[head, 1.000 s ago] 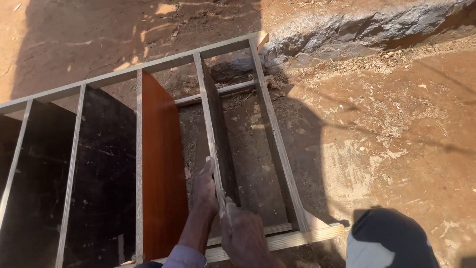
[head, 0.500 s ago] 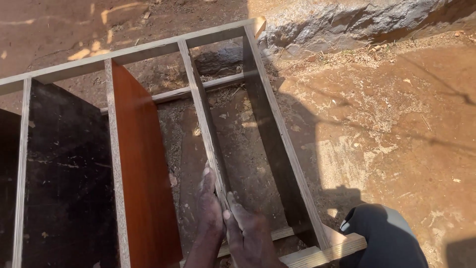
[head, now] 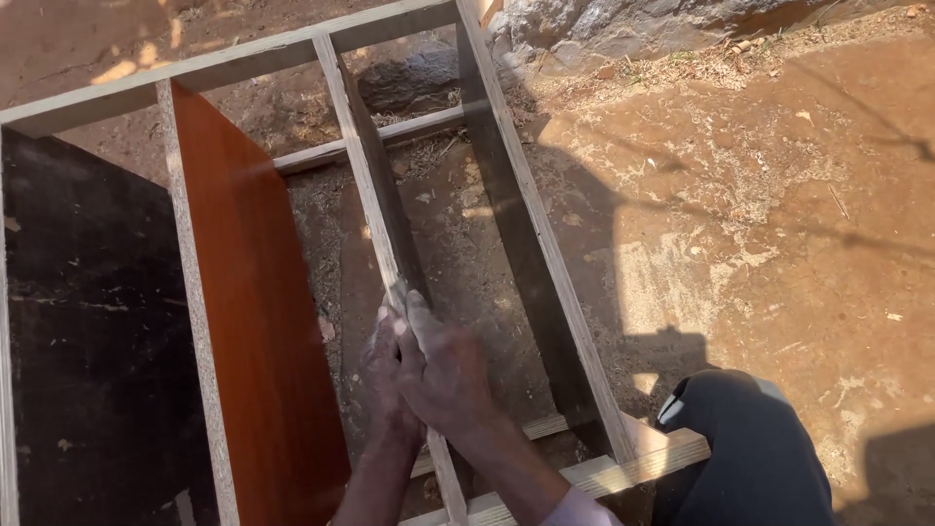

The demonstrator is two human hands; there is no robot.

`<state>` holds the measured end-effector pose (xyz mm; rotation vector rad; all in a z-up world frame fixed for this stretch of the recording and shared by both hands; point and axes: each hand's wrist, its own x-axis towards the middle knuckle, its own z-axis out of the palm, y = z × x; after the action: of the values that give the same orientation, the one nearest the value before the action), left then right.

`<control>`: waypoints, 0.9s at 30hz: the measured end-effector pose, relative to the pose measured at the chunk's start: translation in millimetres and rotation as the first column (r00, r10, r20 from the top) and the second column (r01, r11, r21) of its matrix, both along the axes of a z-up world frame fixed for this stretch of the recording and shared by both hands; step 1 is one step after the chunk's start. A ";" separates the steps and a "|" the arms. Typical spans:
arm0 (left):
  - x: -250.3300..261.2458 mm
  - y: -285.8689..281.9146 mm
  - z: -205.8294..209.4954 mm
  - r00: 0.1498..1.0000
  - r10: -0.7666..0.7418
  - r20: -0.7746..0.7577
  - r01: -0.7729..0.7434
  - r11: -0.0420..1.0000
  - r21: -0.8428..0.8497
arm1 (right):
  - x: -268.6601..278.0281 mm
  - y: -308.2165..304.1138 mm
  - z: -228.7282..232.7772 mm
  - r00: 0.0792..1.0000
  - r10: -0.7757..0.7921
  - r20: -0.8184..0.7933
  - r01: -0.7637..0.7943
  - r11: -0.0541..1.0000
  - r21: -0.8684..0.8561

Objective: Sanding the interior dividers and frame of a wooden shelf unit by hand using sandpaper to smooth the surfaces.

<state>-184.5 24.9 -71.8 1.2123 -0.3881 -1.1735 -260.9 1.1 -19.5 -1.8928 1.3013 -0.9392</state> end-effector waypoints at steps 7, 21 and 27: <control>-32.0 -15.8 131.2 0.965 0.149 -0.217 -0.060 0.927 0.369 | -37.7 51.2 25.5 0.984 0.172 0.055 -0.166 0.982 -0.094; 2.4 0.2 17.3 0.852 0.197 -0.485 -0.135 0.978 0.161 | -18.6 46.5 10.6 0.982 0.090 -0.169 -0.119 0.979 -0.168; -11.7 -6.3 59.3 0.811 0.239 -0.534 -0.154 0.968 0.199 | -56.1 74.5 -1.0 0.959 0.133 -0.249 -0.186 0.962 -0.201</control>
<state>-196.2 18.6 -12.5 0.9470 0.2674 -1.3241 -317.0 75.6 -20.5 -2.3041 1.1884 -0.8259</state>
